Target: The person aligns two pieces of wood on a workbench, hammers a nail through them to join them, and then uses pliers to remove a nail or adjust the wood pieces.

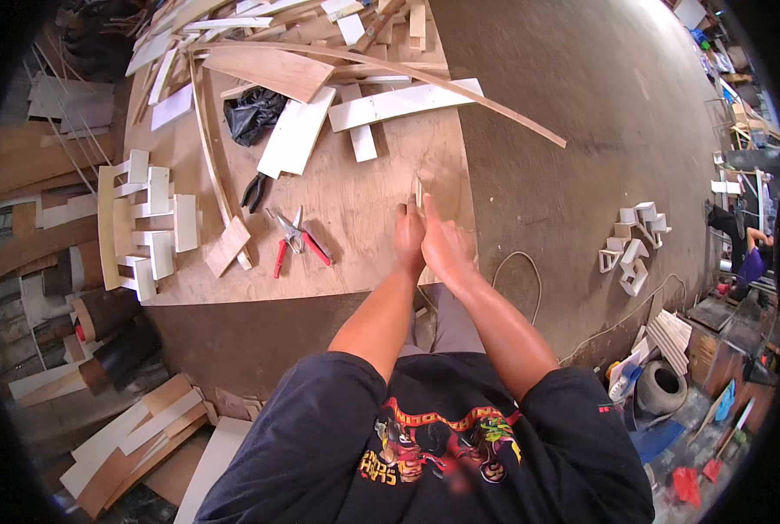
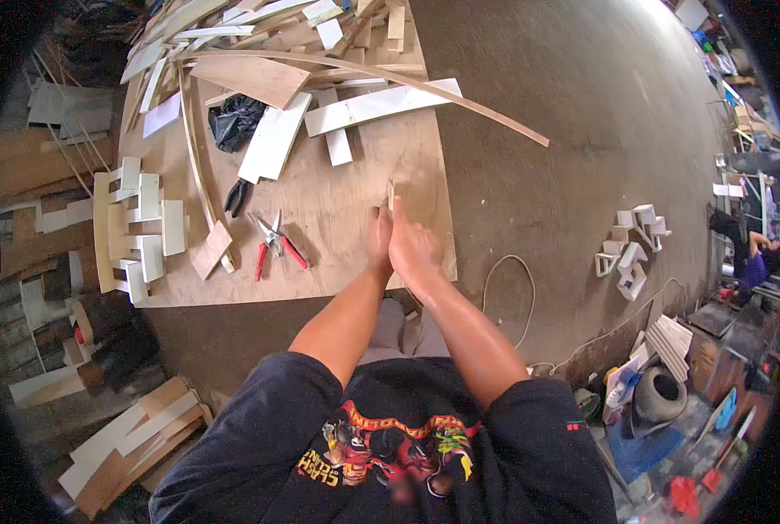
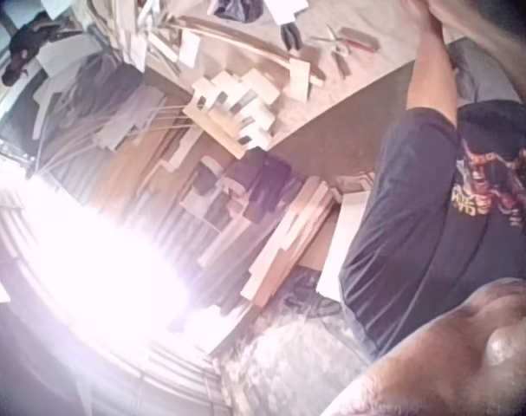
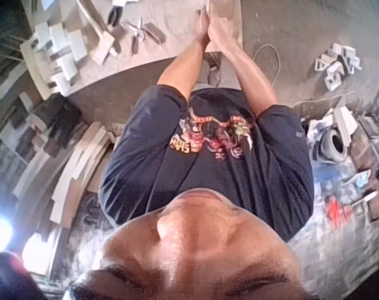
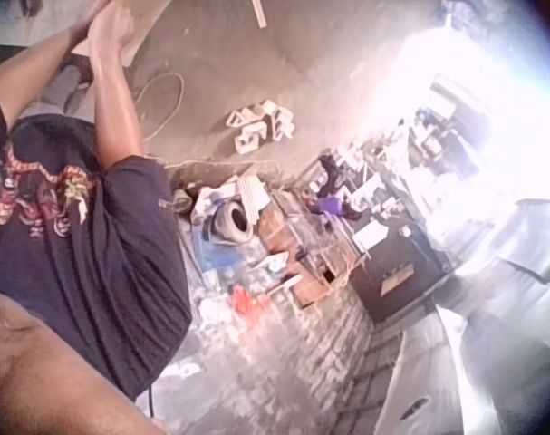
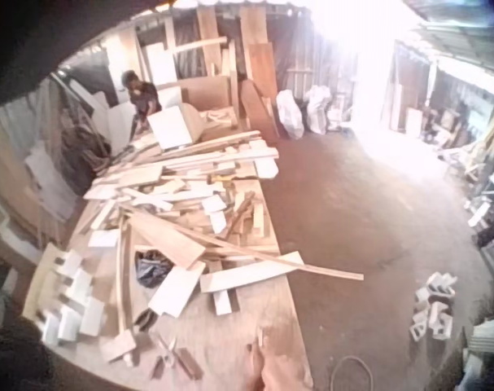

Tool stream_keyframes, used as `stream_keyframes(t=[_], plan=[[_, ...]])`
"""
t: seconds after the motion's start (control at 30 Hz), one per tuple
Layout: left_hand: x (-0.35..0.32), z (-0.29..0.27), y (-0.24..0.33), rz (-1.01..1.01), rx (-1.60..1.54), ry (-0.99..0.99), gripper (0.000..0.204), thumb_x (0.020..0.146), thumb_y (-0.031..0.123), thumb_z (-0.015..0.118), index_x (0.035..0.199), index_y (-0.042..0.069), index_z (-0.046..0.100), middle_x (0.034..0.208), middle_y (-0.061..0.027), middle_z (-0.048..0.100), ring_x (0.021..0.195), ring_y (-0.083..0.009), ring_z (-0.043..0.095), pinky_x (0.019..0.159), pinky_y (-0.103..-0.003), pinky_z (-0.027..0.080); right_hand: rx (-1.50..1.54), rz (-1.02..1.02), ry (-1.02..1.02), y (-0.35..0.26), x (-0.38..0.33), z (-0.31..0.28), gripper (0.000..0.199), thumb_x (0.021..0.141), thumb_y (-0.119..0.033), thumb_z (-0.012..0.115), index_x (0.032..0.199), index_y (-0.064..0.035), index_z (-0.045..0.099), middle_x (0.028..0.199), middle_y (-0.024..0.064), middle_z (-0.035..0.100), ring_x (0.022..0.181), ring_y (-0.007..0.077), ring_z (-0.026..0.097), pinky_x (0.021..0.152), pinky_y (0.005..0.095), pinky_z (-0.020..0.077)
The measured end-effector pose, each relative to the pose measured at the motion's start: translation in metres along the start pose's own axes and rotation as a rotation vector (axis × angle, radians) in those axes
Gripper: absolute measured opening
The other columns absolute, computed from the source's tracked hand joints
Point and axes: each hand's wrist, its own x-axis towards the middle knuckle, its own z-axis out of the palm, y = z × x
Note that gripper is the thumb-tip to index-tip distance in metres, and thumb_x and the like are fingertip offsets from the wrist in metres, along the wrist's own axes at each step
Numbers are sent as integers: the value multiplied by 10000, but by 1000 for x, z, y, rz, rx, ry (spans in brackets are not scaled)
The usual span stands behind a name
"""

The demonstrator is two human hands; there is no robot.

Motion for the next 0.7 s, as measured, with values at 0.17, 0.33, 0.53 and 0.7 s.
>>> stream_keyframes(t=[0.17,0.33,0.53,0.7], plan=[[7,8,-12,68,17,22,580,931,107,568,1486,42,413,1236,-224,521,1074,-435,623,839,-491,546,11,17,-6,3,-13,-11,684,904,-125,506,1561,-173,324,854,298,693,812,492,685,770,604,525],[17,24,-26,8,-118,10,651,905,122,608,1513,63,382,1273,-227,500,1085,-437,617,862,-493,541,49,-81,62,10,1,-12,681,907,-127,522,1559,-177,333,820,292,690,790,490,683,749,603,527],[13,22,-17,10,-33,46,652,892,105,613,1503,40,395,1263,-233,505,1085,-436,611,880,-491,530,75,-16,50,18,-11,-5,671,893,-94,534,1541,-157,368,766,280,679,744,481,676,706,602,520],[15,23,-33,43,-38,82,586,904,98,595,1467,23,450,1197,-225,538,1017,-441,615,850,-495,528,88,-85,-71,15,-6,-7,700,890,-104,506,1559,-115,302,799,276,692,770,448,703,700,587,522]])
